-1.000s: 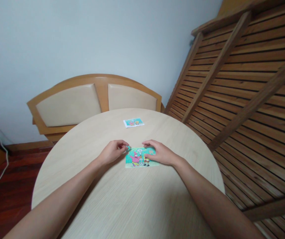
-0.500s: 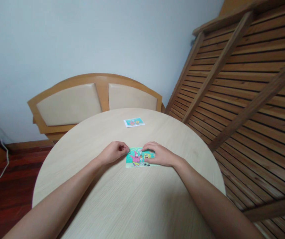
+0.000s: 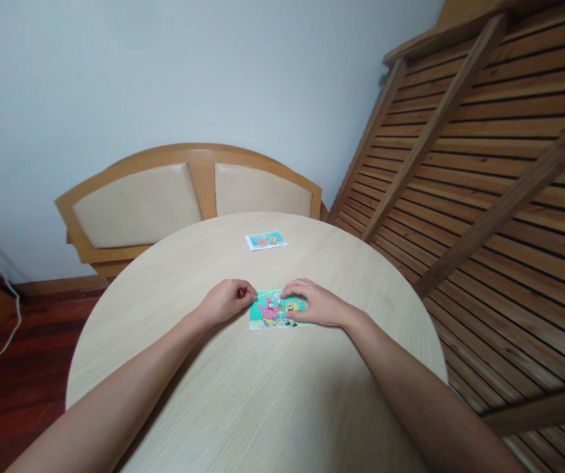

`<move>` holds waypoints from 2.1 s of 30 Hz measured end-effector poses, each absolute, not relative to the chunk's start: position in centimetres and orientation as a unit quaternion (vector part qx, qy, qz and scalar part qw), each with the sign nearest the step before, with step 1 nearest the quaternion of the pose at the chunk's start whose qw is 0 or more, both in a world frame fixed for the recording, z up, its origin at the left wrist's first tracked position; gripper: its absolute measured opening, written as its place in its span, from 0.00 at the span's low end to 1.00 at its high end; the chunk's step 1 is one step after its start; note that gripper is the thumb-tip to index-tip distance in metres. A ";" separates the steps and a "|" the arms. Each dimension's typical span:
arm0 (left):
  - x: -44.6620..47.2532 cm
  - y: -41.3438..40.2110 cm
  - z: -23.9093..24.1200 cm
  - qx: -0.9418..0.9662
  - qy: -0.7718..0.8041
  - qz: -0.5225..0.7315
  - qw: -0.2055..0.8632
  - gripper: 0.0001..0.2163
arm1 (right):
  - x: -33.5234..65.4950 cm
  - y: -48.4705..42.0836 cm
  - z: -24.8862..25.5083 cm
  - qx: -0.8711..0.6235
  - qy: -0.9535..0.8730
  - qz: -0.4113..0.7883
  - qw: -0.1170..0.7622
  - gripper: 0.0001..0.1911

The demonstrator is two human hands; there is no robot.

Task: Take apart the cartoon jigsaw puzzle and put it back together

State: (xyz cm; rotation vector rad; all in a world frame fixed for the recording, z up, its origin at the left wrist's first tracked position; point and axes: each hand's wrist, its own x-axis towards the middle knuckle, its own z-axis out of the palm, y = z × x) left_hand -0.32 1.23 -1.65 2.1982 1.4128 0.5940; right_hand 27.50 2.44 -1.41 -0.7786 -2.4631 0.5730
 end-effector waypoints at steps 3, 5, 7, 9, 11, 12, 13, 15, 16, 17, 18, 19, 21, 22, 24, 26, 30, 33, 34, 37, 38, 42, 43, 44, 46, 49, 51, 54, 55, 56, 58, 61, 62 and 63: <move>-0.3 1.2 -1.6 0.801 0.516 0.212 0.215 0.12 | 27.5 2.4 -1.5 -0.285 -0.903 0.208 0.245 0.19; -0.2 1.2 -1.7 0.803 0.520 0.212 0.202 0.11 | 27.5 2.4 -1.5 -0.285 -0.903 0.206 0.245 0.19; -0.1 1.1 -1.7 0.802 0.526 0.210 0.191 0.11 | 27.5 2.3 -1.5 -0.285 -0.904 0.205 0.245 0.19; -0.1 1.1 -1.7 0.801 0.530 0.208 0.187 0.11 | 27.5 2.3 -1.5 -0.283 -0.904 0.204 0.245 0.19; -0.3 1.2 -1.6 0.802 0.528 0.205 0.190 0.11 | 27.5 2.3 -1.5 -0.284 -0.905 0.203 0.243 0.19; -0.5 1.3 -1.4 0.802 0.528 0.206 0.190 0.11 | 27.5 2.3 -1.5 -0.284 -0.905 0.202 0.242 0.19; -0.9 1.5 -1.3 0.799 0.531 0.209 0.187 0.11 | 27.5 2.3 -1.5 -0.285 -0.906 0.201 0.241 0.18; -1.8 1.9 -1.0 0.787 0.550 0.226 0.165 0.13 | 27.5 2.3 -1.4 -0.284 -0.907 0.202 0.237 0.18; -2.3 2.2 -0.9 0.778 0.563 0.237 0.146 0.13 | 27.4 2.3 -1.4 -0.284 -0.907 0.203 0.235 0.17; -2.8 2.4 -0.9 0.772 0.571 0.246 0.130 0.14 | 27.4 2.3 -1.4 -0.285 -0.907 0.204 0.234 0.17; -3.2 2.6 -0.9 0.771 0.572 0.254 0.120 0.14 | 27.3 2.2 -1.4 -0.287 -0.906 0.205 0.233 0.17; -3.5 2.7 -1.0 0.773 0.569 0.255 0.116 0.15 | 27.2 2.2 -1.3 -0.289 -0.906 0.205 0.232 0.16; -3.6 2.9 -1.4 0.791 0.548 0.249 0.112 0.16 | 27.0 2.1 -1.3 -0.291 -0.905 0.206 0.231 0.16; -3.5 2.9 -1.5 0.803 0.535 0.242 0.107 0.16 | 27.0 2.1 -1.2 -0.290 -0.906 0.207 0.229 0.17; -3.2 3.0 -1.9 0.822 0.514 0.228 0.091 0.13 | 27.4 2.2 -1.0 -0.289 -0.907 0.205 0.228 0.17; -2.9 3.2 -2.1 0.829 0.506 0.222 0.081 0.11 | 28.3 2.6 -0.7 -0.302 -0.903 0.195 0.234 0.17; -2.7 3.4 -2.2 0.819 0.522 0.220 0.089 0.09 | 31.7 3.7 -0.3 -0.373 -0.877 0.159 0.260 0.16; -2.7 3.3 -2.3 0.816 0.530 0.216 0.083 0.09 | 34.0 4.5 -0.6 -0.425 -0.852 0.182 0.247 0.16; -2.7 3.2 -2.3 0.818 0.528 0.216 0.078 0.10 | 34.5 4.7 -0.7 -0.435 -0.846 0.196 0.240 0.17; -2.6 3.0 -2.2 0.822 0.522 0.219 0.068 0.12 | 35.2 4.9 -0.9 -0.433 -0.843 0.231 0.222 0.15; -2.5 2.9 -2.1 0.821 0.523 0.220 0.066 0.13 | 35.2 4.9 -0.8 -0.429 -0.843 0.240 0.218 0.14; -2.0 2.6 -1.8 0.813 0.539 0.217 0.043 0.15 | 35.2 4.5 -0.3 -0.423 -0.843 0.268 0.196 0.13; -1.8 2.5 -1.7 0.811 0.542 0.215 0.033 0.15 | 35.2 4.4 -0.1 -0.424 -0.844 0.271 0.188 0.13; -1.5 2.5 -1.6 0.811 0.544 0.213 0.022 0.15 | 35.2 4.4 0.0 -0.425 -0.844 0.271 0.183 0.13; -1.0 2.2 -1.4 0.815 0.540 0.212 -0.002 0.15 | 35.2 4.4 0.1 -0.429 -0.844 0.265 0.182 0.13; 0.2 1.5 -0.9 0.824 0.522 0.219 -0.024 0.14 | 35.0 4.4 0.1 -0.428 -0.847 0.259 0.179 0.11; 1.1 0.9 -0.7 0.832 0.507 0.223 -0.028 0.14 | 34.7 4.3 0.1 -0.426 -0.850 0.254 0.179 0.10; 2.5 -0.1 -0.4 0.856 0.468 0.219 -0.024 0.14 | 34.2 4.1 0.2 -0.426 -0.851 0.242 0.189 0.08; 3.0 -0.4 -0.4 0.865 0.453 0.214 -0.023 0.14 | 34.0 4.1 0.2 -0.426 -0.852 0.237 0.191 0.08; 3.3 -0.6 -0.4 0.874 0.440 0.207 -0.019 0.14 | 33.9 4.0 0.2 -0.426 -0.853 0.233 0.193 0.08; 3.9 -0.7 -0.5 0.884 0.423 0.197 -0.010 0.14 | 33.9 4.0 0.2 -0.427 -0.854 0.227 0.193 0.07; 4.2 -0.6 -0.8 0.889 0.419 0.184 0.002 0.14 | 34.0 4.2 0.0 -0.430 -0.854 0.226 0.189 0.10; 4.2 -0.6 -0.9 0.890 0.419 0.180 0.005 0.15 | 34.0 4.3 -0.1 -0.429 -0.854 0.226 0.189 0.10; 4.2 -0.6 -1.0 0.890 0.419 0.180 0.009 0.14 | 34.1 4.3 -0.2 -0.428 -0.855 0.225 0.188 0.10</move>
